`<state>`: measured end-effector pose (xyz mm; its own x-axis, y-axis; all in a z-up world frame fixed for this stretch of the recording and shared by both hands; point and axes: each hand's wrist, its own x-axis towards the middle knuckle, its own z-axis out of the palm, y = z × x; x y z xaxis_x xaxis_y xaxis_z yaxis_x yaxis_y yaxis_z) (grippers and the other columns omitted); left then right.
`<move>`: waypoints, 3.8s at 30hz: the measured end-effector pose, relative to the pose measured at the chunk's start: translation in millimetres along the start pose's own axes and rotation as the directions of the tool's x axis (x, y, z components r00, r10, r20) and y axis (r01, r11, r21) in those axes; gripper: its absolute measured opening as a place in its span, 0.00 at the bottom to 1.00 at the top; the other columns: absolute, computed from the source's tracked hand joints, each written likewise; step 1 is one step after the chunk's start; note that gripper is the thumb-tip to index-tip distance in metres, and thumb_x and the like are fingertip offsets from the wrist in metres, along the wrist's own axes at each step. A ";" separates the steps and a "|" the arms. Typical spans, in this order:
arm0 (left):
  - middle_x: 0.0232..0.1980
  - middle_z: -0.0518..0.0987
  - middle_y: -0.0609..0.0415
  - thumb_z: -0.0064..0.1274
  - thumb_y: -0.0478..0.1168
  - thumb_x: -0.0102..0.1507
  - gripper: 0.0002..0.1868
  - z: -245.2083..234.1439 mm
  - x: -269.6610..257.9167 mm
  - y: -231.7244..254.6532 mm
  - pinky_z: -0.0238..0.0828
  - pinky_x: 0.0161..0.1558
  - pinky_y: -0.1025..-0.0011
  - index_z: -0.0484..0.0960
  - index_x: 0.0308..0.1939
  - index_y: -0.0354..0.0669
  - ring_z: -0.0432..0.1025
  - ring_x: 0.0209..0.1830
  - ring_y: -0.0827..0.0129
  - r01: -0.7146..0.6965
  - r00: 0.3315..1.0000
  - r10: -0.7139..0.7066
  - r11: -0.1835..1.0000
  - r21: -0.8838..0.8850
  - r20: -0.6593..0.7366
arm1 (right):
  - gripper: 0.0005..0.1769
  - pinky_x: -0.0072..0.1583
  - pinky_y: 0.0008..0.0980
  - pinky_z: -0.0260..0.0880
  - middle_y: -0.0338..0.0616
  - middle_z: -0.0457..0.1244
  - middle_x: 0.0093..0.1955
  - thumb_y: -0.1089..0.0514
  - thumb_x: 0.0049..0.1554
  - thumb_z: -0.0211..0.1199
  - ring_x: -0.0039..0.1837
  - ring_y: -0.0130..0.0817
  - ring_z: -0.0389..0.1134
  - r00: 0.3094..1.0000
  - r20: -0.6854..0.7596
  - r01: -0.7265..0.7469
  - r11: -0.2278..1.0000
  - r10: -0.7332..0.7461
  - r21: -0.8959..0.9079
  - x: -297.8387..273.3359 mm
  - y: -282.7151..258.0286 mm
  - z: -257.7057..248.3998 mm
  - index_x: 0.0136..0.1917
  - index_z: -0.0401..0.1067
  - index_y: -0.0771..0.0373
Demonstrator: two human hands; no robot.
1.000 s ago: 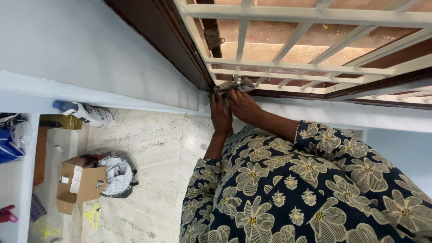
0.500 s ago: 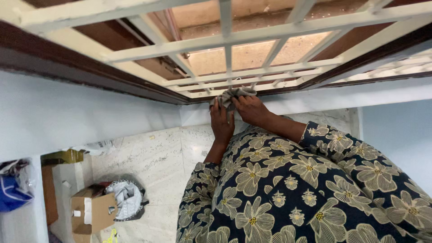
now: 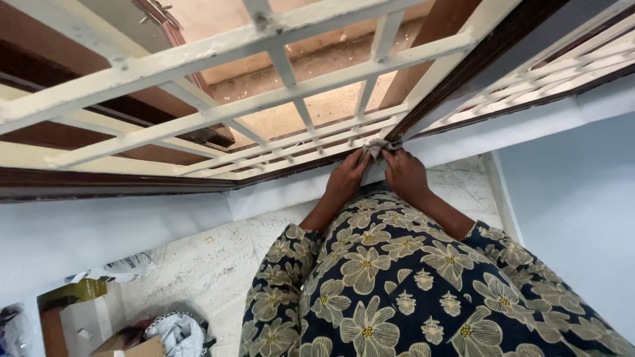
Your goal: The person wipes the white bars of a metal window grill by hand using a grey cloth, systematically moving across the different sections and framework.
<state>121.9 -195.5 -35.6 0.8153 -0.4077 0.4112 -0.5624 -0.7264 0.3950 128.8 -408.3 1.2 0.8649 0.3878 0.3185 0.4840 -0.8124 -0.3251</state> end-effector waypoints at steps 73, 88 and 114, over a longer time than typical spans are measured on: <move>0.74 0.71 0.49 0.50 0.38 0.69 0.28 -131.5 -184.3 -88.2 0.73 0.46 0.57 0.69 0.73 0.42 0.75 0.53 0.53 0.606 0.791 -0.584 0.789 0.102 -0.181 | 0.29 0.58 0.40 0.65 0.50 0.62 0.63 0.60 0.55 0.58 0.58 0.43 0.64 0.771 0.193 0.617 0.787 -0.608 0.015 87.4 -225.8 95.7 0.70 0.69 0.68; 0.76 0.69 0.49 0.48 0.37 0.67 0.34 -45.6 -17.3 -11.6 0.72 0.60 0.56 0.61 0.78 0.44 0.74 0.62 0.51 -0.089 0.975 0.076 0.994 0.055 0.207 | 0.22 0.65 0.47 0.68 0.62 0.62 0.65 0.63 0.50 0.63 0.66 0.56 0.65 0.997 -0.025 -0.068 0.998 0.068 0.001 -9.1 -29.6 33.6 0.59 0.73 0.68; 0.51 0.76 0.56 0.63 0.34 0.58 0.23 -74.9 87.0 65.7 0.75 0.42 0.65 0.87 0.57 0.57 0.75 0.45 0.64 -0.108 0.921 0.106 0.994 0.016 -0.374 | 0.27 0.63 0.50 0.67 0.62 0.58 0.66 0.66 0.52 0.67 0.66 0.56 0.62 0.824 -0.556 0.135 0.991 -0.113 -0.001 17.0 15.7 -77.2 0.65 0.69 0.75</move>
<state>145.5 -237.2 87.6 0.6402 -0.2455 0.7279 -0.6447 -0.6869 0.3354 140.8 -448.1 70.2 0.5838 0.1694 0.7941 0.5965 -0.7530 -0.2779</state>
